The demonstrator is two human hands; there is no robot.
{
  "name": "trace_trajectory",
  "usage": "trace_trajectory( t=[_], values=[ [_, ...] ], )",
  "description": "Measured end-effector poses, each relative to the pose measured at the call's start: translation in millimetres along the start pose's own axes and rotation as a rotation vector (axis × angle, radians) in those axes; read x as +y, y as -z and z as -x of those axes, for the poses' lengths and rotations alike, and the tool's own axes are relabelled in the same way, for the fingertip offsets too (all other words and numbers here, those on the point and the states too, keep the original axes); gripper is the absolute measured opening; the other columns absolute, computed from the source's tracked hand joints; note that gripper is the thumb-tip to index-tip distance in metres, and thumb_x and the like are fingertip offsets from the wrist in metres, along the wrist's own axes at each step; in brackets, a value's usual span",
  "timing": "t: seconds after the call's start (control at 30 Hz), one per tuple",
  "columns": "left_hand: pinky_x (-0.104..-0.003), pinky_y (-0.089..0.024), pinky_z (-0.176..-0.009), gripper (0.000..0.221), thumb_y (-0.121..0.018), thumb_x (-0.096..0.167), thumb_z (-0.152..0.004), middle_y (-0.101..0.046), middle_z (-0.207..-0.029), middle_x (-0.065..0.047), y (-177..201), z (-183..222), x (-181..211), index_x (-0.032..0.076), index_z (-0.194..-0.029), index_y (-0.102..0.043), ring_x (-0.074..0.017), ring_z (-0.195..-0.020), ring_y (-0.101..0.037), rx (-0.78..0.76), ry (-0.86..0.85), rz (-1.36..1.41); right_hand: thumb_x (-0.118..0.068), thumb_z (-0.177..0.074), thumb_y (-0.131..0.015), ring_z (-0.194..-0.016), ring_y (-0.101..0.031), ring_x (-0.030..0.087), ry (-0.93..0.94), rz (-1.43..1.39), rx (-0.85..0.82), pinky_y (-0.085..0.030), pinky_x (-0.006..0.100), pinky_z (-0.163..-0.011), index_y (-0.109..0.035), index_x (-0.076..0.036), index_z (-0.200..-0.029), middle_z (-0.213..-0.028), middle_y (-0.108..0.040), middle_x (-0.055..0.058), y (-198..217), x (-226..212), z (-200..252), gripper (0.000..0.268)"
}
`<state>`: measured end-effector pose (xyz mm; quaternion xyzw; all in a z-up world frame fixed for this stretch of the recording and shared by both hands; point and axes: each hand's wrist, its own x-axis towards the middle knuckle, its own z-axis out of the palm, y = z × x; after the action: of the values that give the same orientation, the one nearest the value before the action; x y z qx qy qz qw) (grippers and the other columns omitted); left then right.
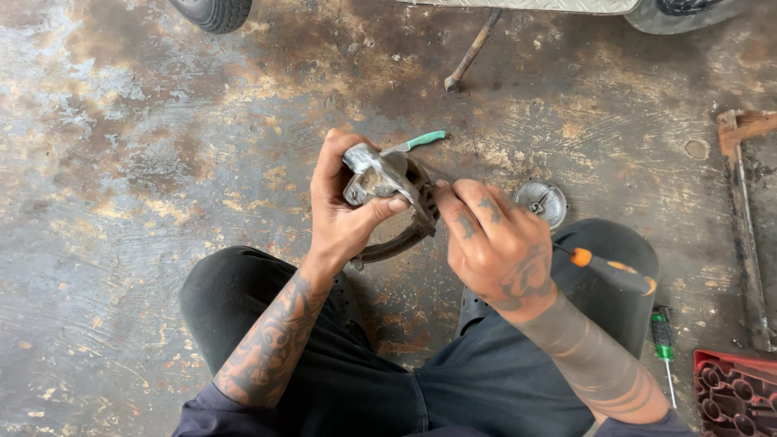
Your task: The person sits on the workshop floor holding a metal motorcycle bracket and files and scrapes its surfaces, using a file and a screwdriver, at times bracing the part against their foot while working different edges and holes.
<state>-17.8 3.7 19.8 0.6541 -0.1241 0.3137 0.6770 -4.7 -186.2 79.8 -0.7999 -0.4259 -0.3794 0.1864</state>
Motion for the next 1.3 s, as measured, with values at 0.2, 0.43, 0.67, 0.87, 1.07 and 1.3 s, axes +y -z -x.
trace_trajectory(
  t=[0.2, 0.43, 0.67, 0.87, 1.07, 1.3],
  values=[
    [-0.04, -0.047, -0.079, 0.063, -0.095, 0.032, -0.071, -0.052, -0.101, -0.012, 6, -1, -3, 0.005, -0.115, -0.058, -0.022, -0.092, -0.053, -0.061, 0.002, -0.125, -0.004, -0.103, -0.05, -0.062, -0.055, 0.015, 0.102, -0.031, -0.163, -0.048, 0.022, -0.049, -0.069, -0.012, -0.088, -0.088, -0.061, 0.004, 4, 12, 0, 0.025],
    [-0.041, -0.051, -0.081, 0.058, -0.091, 0.026, -0.075, -0.055, -0.1, -0.01, 2, 2, -3, 0.006, -0.118, -0.059, -0.0211, -0.094, -0.053, -0.131, 0.195, 0.012, 0.005, -0.097, -0.059, -0.06, -0.066, 0.026, 0.016, -0.57, -0.234, -0.053, 0.033, -0.048, -0.066, -0.003, -0.081, -0.083, -0.068, 0.015, 7, 41, -5, 0.019],
    [-0.029, -0.052, -0.08, 0.045, -0.086, 0.027, -0.083, -0.057, -0.093, 0.0, -2, -3, -3, 0.011, -0.117, -0.06, -0.0093, -0.091, -0.055, -0.074, 0.275, 0.169, -0.003, -0.101, -0.06, -0.054, -0.057, 0.018, -0.082, -0.354, -0.101, -0.05, 0.029, -0.047, -0.073, -0.008, -0.091, -0.086, -0.066, 0.004, 13, 26, 3, 0.017],
    [-0.029, -0.054, -0.079, 0.045, -0.087, 0.026, -0.082, -0.058, -0.091, 0.0, -3, -3, 3, 0.012, -0.115, -0.061, -0.0087, -0.09, -0.055, -0.06, 0.317, 0.157, 0.001, -0.1, -0.061, -0.057, -0.058, 0.018, -0.015, -0.161, -0.059, -0.052, 0.029, -0.052, -0.073, -0.008, -0.092, -0.084, -0.064, 0.004, 5, 21, 4, 0.017],
    [-0.03, -0.055, -0.078, 0.046, -0.089, 0.024, -0.08, -0.059, -0.091, -0.003, -7, -5, 14, 0.01, -0.115, -0.062, -0.0106, -0.089, -0.056, -0.031, 0.341, 0.151, -0.002, -0.101, -0.062, -0.062, -0.059, 0.02, 0.055, 0.027, -0.048, -0.054, 0.031, -0.056, -0.071, -0.008, -0.096, -0.088, -0.061, 0.006, 6, 10, 6, 0.012],
    [-0.03, -0.054, -0.079, 0.047, -0.088, 0.019, -0.079, -0.056, -0.091, -0.002, -7, -5, 19, 0.008, -0.116, -0.061, -0.0111, -0.089, -0.054, -0.014, 0.35, 0.114, 0.0, -0.101, -0.06, -0.067, -0.06, 0.018, 0.057, 0.125, -0.026, -0.054, 0.029, -0.059, -0.071, -0.01, -0.098, -0.091, -0.061, 0.005, 0, 7, 12, 0.015]
  ],
)
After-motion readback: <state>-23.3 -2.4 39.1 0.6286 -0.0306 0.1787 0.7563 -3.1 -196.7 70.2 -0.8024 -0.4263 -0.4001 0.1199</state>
